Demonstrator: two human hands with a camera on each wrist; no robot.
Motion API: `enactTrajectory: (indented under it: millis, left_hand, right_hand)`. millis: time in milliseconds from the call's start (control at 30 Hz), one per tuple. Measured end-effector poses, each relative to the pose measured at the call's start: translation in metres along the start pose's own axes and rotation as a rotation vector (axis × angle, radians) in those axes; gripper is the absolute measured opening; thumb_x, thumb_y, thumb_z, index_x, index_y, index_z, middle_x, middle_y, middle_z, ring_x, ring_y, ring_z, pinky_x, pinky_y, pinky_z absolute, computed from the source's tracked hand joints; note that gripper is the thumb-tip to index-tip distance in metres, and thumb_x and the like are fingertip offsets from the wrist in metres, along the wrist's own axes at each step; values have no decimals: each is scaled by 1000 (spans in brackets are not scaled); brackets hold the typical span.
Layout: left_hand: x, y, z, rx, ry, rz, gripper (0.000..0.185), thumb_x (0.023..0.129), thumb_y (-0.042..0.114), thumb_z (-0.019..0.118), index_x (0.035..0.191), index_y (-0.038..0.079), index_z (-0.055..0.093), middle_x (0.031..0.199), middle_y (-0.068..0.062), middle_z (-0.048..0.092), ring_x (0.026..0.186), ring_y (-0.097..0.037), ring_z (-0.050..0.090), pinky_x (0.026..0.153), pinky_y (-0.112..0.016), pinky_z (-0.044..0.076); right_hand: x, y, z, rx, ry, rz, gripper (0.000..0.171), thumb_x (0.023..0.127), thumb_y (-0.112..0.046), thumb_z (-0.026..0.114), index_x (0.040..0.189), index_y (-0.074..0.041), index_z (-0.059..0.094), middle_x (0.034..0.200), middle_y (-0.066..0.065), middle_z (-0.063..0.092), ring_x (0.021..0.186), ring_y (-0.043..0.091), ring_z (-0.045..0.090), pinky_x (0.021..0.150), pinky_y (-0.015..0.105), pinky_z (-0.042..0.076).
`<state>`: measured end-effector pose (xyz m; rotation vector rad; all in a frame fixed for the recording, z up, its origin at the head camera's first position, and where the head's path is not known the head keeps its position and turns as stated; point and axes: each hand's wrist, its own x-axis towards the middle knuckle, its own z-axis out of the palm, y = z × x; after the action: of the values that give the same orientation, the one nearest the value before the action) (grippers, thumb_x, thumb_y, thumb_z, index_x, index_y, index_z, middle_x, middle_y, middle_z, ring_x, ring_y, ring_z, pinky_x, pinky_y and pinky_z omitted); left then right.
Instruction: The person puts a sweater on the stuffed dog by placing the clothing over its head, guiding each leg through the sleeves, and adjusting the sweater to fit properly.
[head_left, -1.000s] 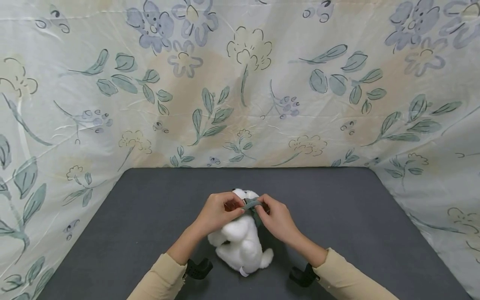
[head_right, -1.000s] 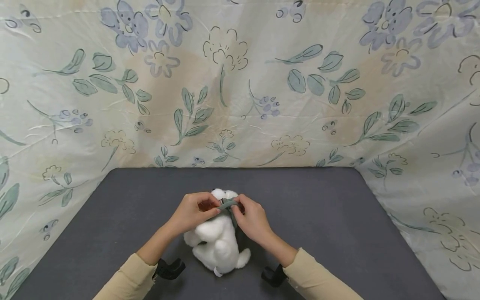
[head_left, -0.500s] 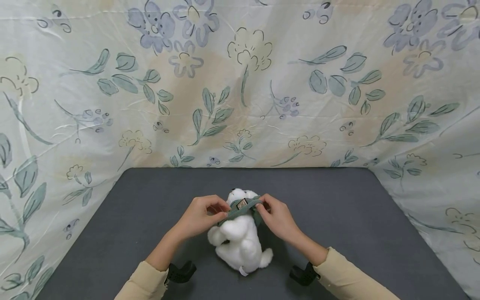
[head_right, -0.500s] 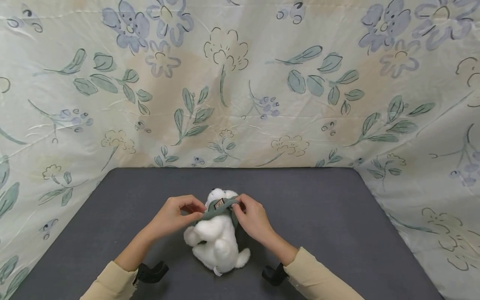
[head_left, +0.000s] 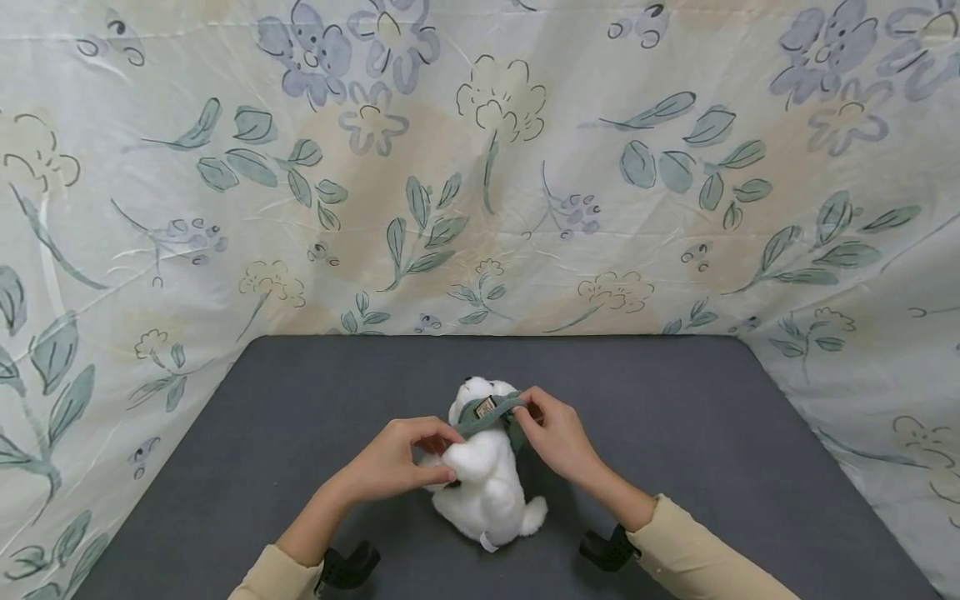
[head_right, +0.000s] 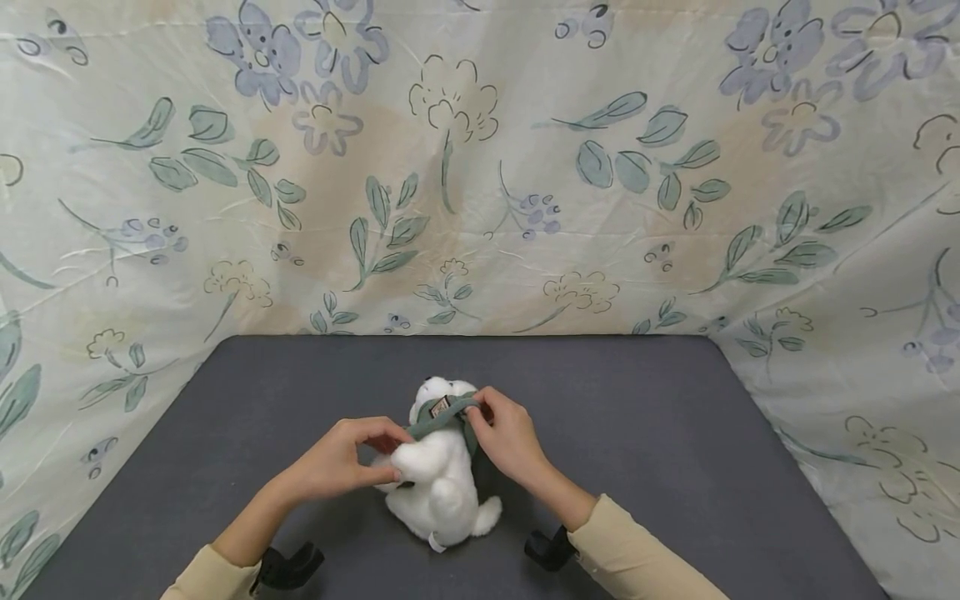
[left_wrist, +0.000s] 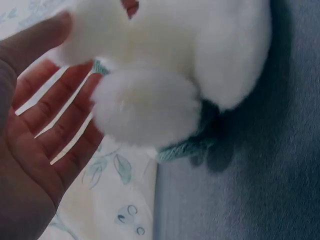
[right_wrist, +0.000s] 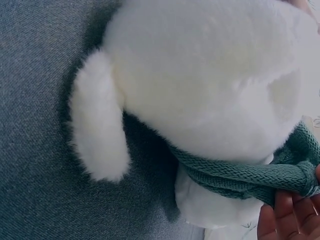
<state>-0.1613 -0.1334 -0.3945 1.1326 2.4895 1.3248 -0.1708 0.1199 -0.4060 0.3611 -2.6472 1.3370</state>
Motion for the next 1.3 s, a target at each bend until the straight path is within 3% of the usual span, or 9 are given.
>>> enactTrajectory:
  millis: [167, 367, 633, 833, 933, 1100, 1300]
  left_hand:
    - [2, 2, 6, -7, 64, 51, 24, 83, 29, 68, 106, 20, 64, 97, 5, 64, 80, -6, 60, 72, -31, 52]
    - [7, 13, 10, 2, 121, 51, 15, 88, 21, 63, 102, 17, 65, 90, 4, 63, 73, -6, 57, 66, -29, 52]
    - [20, 15, 20, 68, 222, 79, 13, 83, 25, 69, 94, 20, 67, 84, 9, 62, 67, -1, 56, 59, -25, 50]
    - [28, 20, 21, 174, 357, 51, 24, 75, 23, 77, 92, 18, 62, 87, 6, 60, 73, -10, 58, 65, -24, 50]
    - [31, 21, 21, 213, 352, 39, 36, 73, 26, 78, 103, 16, 60, 98, 3, 58, 84, -15, 59, 71, -24, 50]
    - [37, 19, 21, 234, 294, 36, 53, 76, 34, 74, 123, 18, 55, 119, 5, 56, 106, -14, 55, 82, -34, 49]
    - [43, 18, 23, 217, 224, 43, 57, 80, 33, 71, 131, 22, 50, 129, 5, 53, 120, -15, 49, 91, -40, 45]
  right_hand:
    - [0, -2, -1, 15, -4, -36, 6, 92, -20, 57, 92, -15, 60, 81, 1, 63, 70, 6, 58, 61, 24, 46]
    - [-2, -10, -2, 9, -25, -124, 6, 91, -14, 58, 93, -17, 62, 72, -3, 58, 56, 7, 48, 50, 23, 41]
    - [-3, -20, 4, -32, 16, -351, 11, 86, -7, 63, 88, -17, 63, 74, -10, 55, 61, 2, 48, 55, 20, 43]
    - [-4, -23, 1, -48, 7, -389, 14, 86, -5, 61, 88, -19, 63, 80, -10, 57, 67, 0, 52, 60, 20, 47]
    - [-3, -23, -1, -47, 1, -400, 14, 87, -6, 61, 87, -20, 62, 81, -10, 56, 67, 0, 52, 61, 20, 47]
    - [-3, -23, -4, -54, 4, -453, 11, 87, -9, 62, 88, -19, 64, 83, -10, 56, 69, 1, 52, 61, 19, 48]
    - [-3, -20, -5, -128, 64, -602, 10, 82, -10, 68, 89, -17, 66, 86, -7, 58, 69, 5, 51, 55, 19, 45]
